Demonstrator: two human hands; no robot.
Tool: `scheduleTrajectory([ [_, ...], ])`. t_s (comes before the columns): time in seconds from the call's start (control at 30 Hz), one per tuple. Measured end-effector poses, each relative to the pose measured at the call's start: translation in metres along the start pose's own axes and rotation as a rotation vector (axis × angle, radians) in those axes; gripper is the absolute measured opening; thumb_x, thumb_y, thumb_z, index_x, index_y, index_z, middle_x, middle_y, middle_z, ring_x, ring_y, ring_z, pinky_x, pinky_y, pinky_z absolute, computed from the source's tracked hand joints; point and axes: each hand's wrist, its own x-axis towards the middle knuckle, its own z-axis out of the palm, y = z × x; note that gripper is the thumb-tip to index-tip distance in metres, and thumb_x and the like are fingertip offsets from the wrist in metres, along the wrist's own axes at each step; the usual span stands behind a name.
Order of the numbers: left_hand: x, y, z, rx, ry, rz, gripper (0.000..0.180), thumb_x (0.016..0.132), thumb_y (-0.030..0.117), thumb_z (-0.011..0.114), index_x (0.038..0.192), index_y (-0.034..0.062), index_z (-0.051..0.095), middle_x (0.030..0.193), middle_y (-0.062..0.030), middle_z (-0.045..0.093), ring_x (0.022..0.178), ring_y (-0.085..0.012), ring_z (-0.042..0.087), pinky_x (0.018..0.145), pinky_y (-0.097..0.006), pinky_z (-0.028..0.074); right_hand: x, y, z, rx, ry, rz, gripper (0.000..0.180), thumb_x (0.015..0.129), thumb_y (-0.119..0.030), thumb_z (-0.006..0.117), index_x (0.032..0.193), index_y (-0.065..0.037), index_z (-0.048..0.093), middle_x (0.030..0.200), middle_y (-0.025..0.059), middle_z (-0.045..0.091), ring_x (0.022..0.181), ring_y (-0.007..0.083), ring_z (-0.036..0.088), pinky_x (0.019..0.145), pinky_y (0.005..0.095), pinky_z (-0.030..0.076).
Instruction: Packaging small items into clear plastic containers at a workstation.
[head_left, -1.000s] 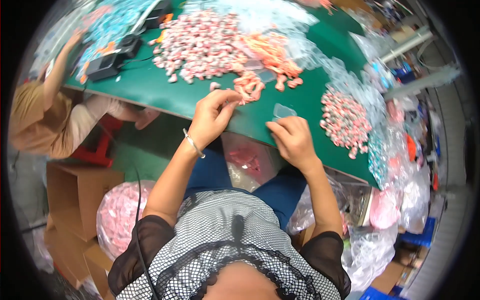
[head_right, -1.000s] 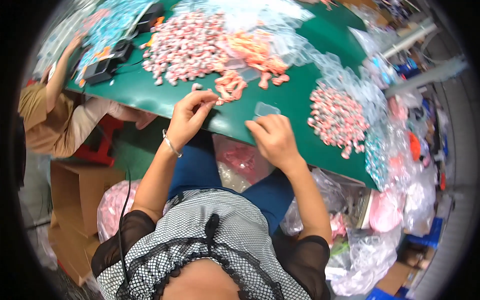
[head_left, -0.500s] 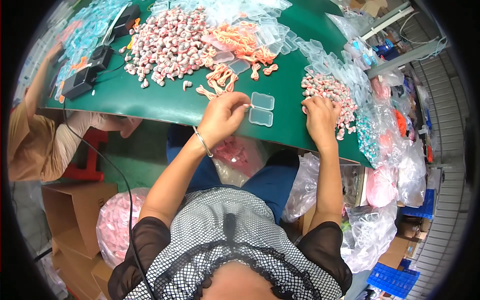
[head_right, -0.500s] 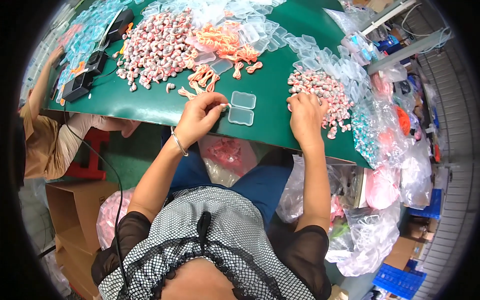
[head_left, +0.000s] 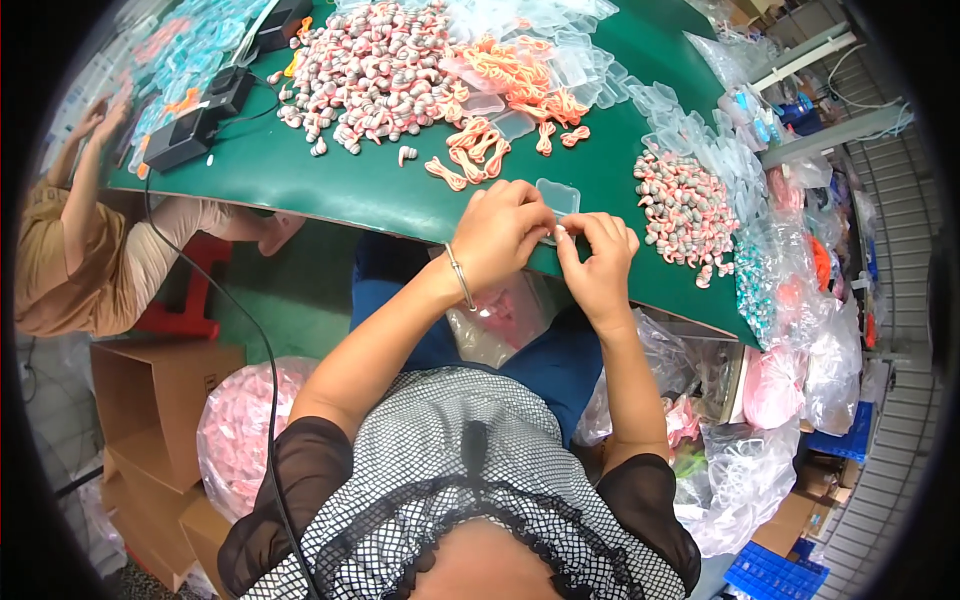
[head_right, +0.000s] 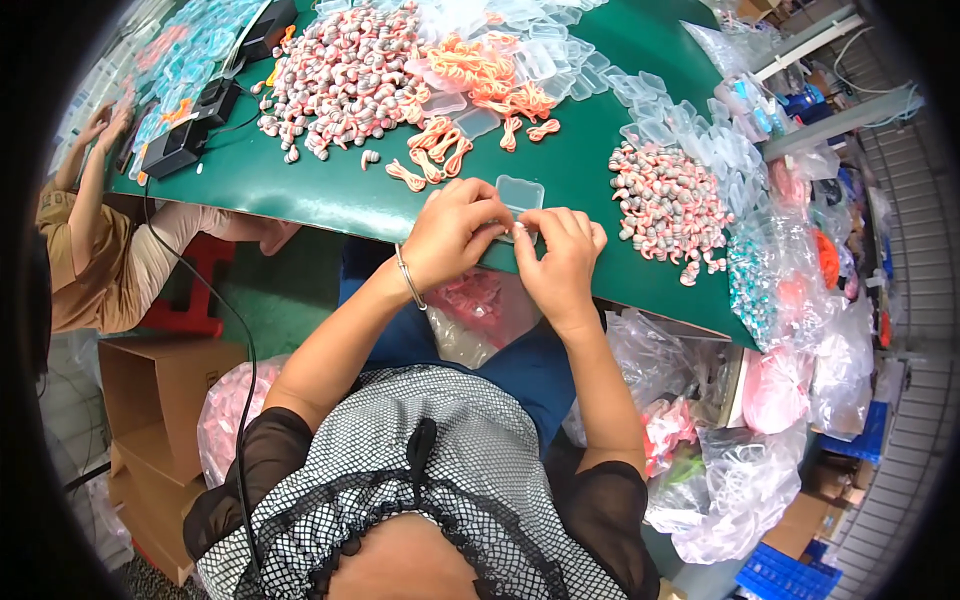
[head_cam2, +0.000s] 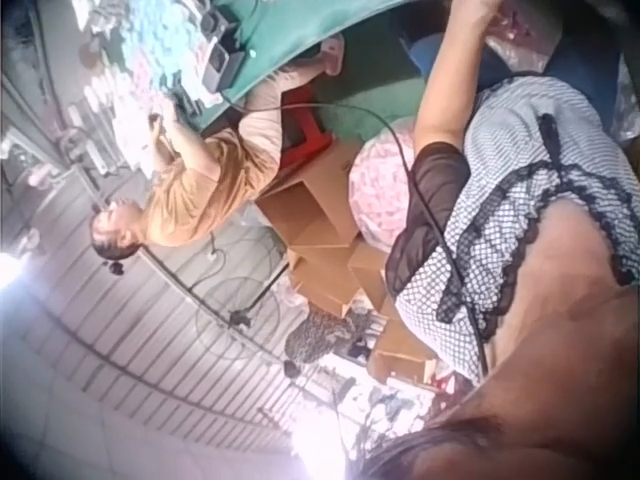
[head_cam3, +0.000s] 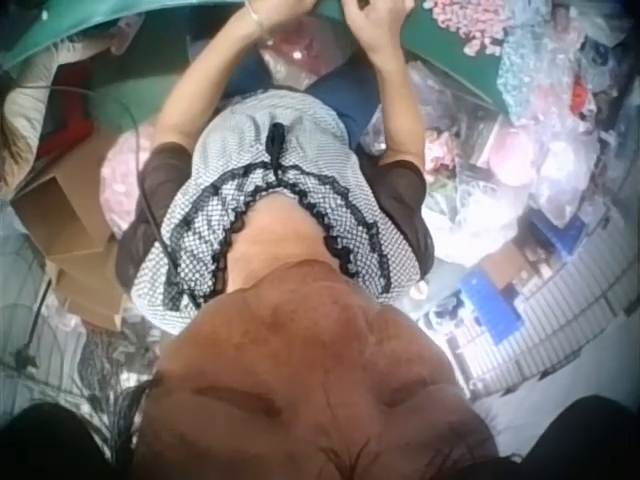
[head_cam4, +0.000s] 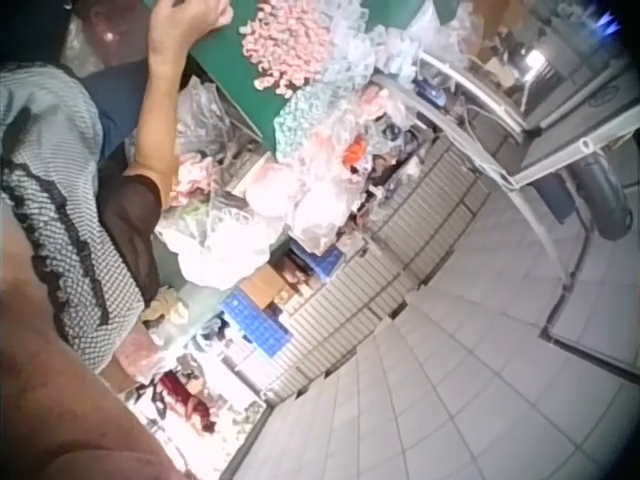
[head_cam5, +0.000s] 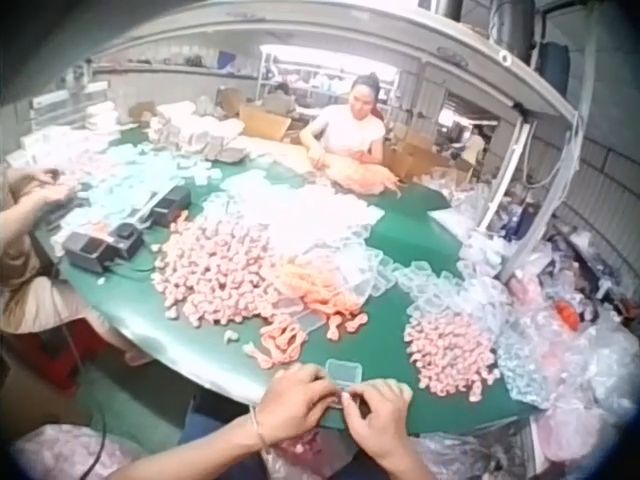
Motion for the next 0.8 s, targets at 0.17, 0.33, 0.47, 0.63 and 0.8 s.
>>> scheduleTrajectory([
  [0.17,-0.003,-0.004,-0.001,0.056,-0.015,-0.052,0.016,0.079,0.011,0.07,0.095,0.0095,0.069,0.099,-0.0092,0.06,0.097,-0.0296,0.058,0.085,-0.041,0.045,0.006,-0.007,-0.002,-0.19,0.026,-0.119,0.011,0.081,-0.017,0.072,0.089,-0.012,0.068,0.091,0.002,0.062,0.094,0.0217,0.056,0.089,0.0397,0.034],
  [0.33,-0.003,0.005,-0.013,0.05,-0.036,-0.039,0.031,0.076,0.014,0.073,0.106,0.0089,0.068,0.102,-0.0106,0.059,0.099,-0.0298,0.057,0.086,-0.041,0.045,0.053,0.033,-0.002,0.058,0.012,-0.099,0.009,0.087,-0.01,0.063,0.094,-0.007,0.068,0.093,0.0094,0.066,0.09,0.0291,0.061,0.075,0.0428,0.047],
  [0.47,0.001,0.004,-0.016,0.112,-0.141,0.016,0.046,0.073,0.017,0.079,0.116,0.0079,0.065,0.106,-0.0127,0.057,0.1,-0.0302,0.057,0.086,-0.042,0.046,0.096,0.081,0.029,-0.296,0.07,-0.258,0.019,0.083,-0.006,0.067,0.101,-0.01,0.066,0.107,0.0063,0.064,0.103,0.0305,0.058,0.082,0.042,0.047],
  [0.63,-0.004,-0.003,-0.016,0.083,-0.128,0.006,0.048,0.07,0.019,0.082,0.113,0.0076,0.066,0.105,-0.0108,0.058,0.099,-0.0304,0.056,0.087,-0.041,0.047,0.109,0.085,0.022,-0.28,-0.044,-0.259,0.016,0.081,-0.009,0.071,0.095,-0.009,0.062,0.098,0.006,0.065,0.097,0.0291,0.061,0.078,0.0423,0.048],
  [0.8,-0.002,-0.004,-0.016,0.049,-0.135,-0.003,0.048,0.068,0.019,0.083,0.111,0.0076,0.067,0.102,-0.0092,0.059,0.098,-0.0302,0.057,0.086,-0.041,0.047,0.089,0.076,0.007,0.029,-0.069,-0.137,0.013,0.084,-0.007,0.072,0.095,-0.005,0.064,0.087,0.0091,0.065,0.081,0.0253,0.063,0.072,0.0369,0.05],
])
